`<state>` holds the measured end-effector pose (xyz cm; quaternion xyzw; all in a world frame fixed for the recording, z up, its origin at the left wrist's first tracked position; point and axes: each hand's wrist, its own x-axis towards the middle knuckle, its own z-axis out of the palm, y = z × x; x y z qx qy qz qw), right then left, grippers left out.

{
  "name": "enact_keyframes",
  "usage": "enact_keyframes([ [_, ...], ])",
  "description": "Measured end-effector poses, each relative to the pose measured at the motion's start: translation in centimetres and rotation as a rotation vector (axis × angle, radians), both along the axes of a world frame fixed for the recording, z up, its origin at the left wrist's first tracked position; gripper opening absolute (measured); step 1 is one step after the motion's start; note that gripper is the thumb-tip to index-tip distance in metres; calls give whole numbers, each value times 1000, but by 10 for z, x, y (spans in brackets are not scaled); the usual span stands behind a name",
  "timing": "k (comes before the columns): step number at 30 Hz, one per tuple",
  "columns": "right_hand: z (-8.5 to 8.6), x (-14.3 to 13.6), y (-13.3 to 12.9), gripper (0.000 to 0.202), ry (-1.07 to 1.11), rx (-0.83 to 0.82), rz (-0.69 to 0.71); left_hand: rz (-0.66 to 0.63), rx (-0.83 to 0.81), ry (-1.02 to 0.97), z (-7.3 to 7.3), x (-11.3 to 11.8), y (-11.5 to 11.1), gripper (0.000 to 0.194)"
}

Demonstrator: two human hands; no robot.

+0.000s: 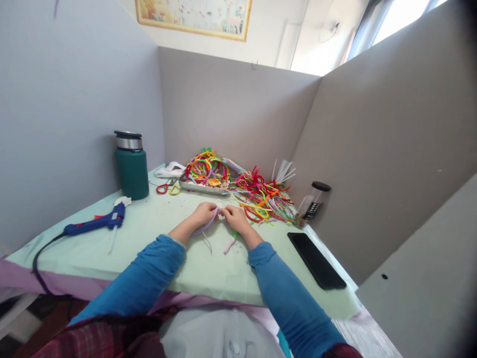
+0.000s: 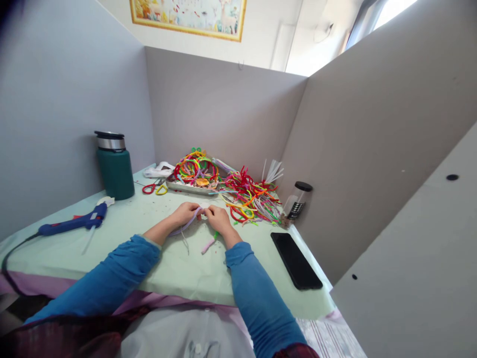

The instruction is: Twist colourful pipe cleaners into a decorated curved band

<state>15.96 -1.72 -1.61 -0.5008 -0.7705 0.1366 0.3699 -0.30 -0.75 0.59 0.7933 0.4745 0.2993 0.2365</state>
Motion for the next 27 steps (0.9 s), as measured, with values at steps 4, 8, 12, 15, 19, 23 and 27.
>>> enact_keyframes([
  [4, -1, 0, 0, 27, 1, 7, 3, 6, -25, -24, 2, 0, -2, 40],
  [8, -2, 0, 1, 27, 2, 8, 1, 13, -47, -25, 4, 1, -3, 41],
  [12, -2, 0, 1, 28, -4, 17, 9, 19, -86, -53, 3, 1, -3, 41],
  [15, -2, 0, 1, 29, -7, 20, 10, 14, -102, -78, 2, 1, -2, 40],
  [19, -1, -1, 0, 29, -11, 14, -5, 11, -126, -110, 0, 1, -2, 42],
  [23, -1, -2, 0, 29, -13, 7, -4, 9, -155, -124, 1, 1, -4, 46],
  [27, -2, -1, 1, 29, -17, 11, -2, 7, -178, -144, 4, 1, -7, 53],
])
